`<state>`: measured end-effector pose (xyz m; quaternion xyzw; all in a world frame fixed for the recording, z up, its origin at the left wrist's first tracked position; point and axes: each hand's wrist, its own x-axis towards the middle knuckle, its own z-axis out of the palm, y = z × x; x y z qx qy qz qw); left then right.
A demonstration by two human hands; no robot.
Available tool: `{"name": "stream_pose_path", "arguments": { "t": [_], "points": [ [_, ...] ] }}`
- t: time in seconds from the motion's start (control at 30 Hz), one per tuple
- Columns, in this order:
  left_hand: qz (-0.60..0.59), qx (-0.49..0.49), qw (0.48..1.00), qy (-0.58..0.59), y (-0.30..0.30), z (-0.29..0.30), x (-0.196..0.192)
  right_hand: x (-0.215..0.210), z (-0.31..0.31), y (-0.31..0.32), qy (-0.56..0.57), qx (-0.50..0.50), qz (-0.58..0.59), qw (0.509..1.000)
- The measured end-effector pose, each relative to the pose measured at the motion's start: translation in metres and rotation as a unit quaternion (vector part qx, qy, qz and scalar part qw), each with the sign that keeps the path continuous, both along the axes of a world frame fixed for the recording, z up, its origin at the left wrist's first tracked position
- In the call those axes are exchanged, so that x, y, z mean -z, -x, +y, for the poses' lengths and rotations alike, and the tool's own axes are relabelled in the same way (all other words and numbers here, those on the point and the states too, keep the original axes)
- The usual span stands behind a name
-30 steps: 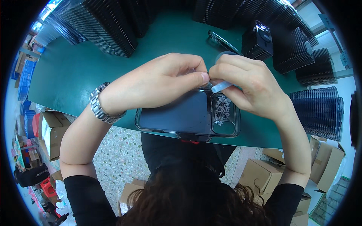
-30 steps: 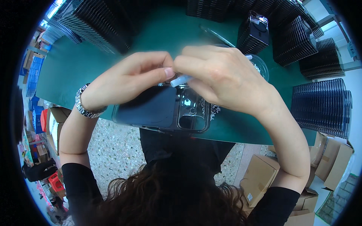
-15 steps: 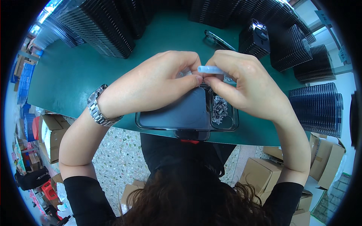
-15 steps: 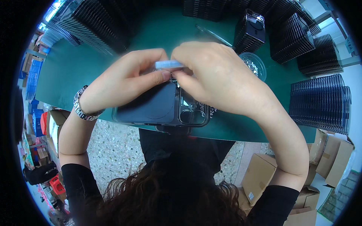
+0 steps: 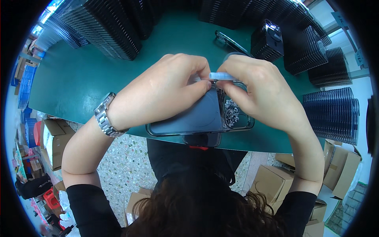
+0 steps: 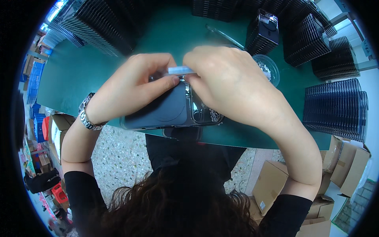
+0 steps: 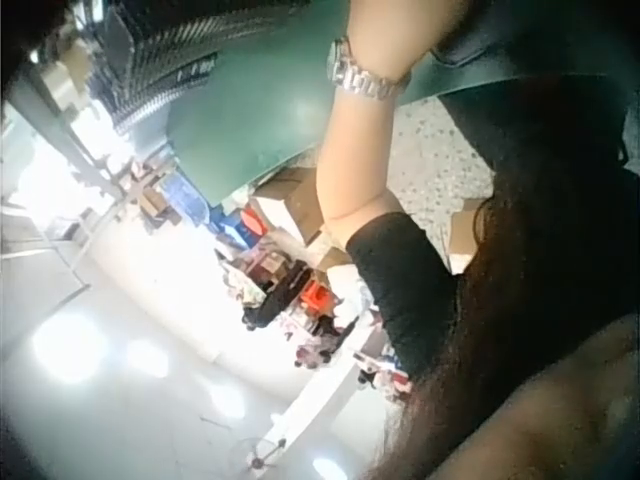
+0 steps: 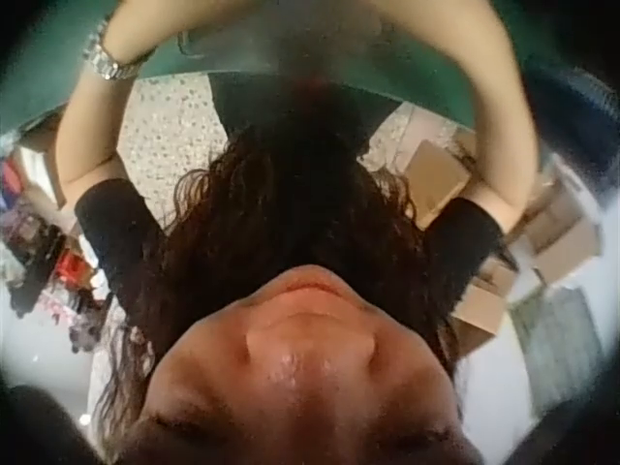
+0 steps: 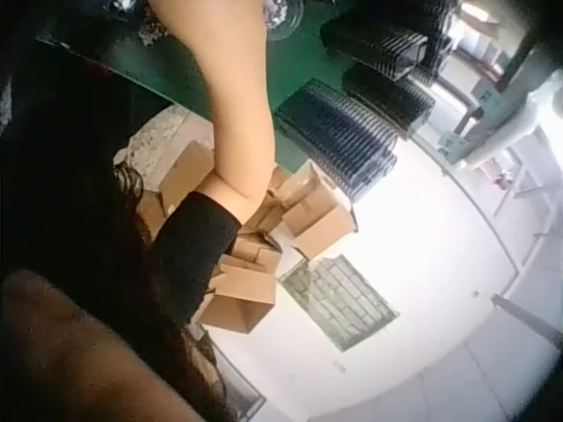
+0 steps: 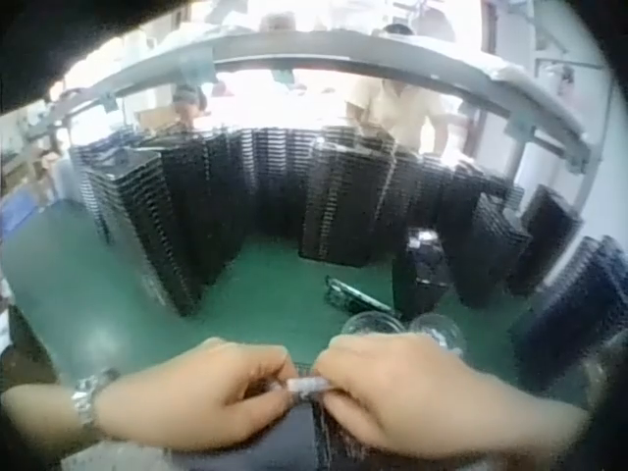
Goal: The person is assembling small components onto clear and black phone cases at a manufacturing workstation.
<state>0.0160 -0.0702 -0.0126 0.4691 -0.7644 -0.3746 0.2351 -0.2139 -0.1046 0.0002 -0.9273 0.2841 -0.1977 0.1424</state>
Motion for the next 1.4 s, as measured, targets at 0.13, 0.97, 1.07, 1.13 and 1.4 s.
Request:
{"name": "stream_pose_path", "arguments": {
  "t": [0.13, 0.97, 1.07, 1.13, 1.4],
  "points": [
    [-0.017, -0.003, 0.998, 0.054, 0.004, 0.001, -0.002, 0.0, 0.0, -0.004, -0.007, 0.02, 0.012, 1.0],
    [-0.118, -0.057, 0.96, 0.246, 0.02, 0.026, -0.002, 0.013, 0.034, 0.002, 0.087, 0.075, 0.007, 0.993],
    [-0.114, -0.068, 0.959, 0.25, 0.022, 0.028, -0.002, 0.014, 0.035, 0.004, 0.073, 0.08, 0.013, 0.994],
    [-0.111, -0.065, 0.959, 0.251, 0.021, 0.033, -0.005, 0.013, 0.036, 0.006, 0.069, 0.071, 0.019, 0.995],
    [-0.122, -0.072, 0.953, 0.269, 0.021, 0.034, -0.01, 0.007, 0.04, 0.002, 0.102, 0.06, 0.03, 0.993]
  ]
}}
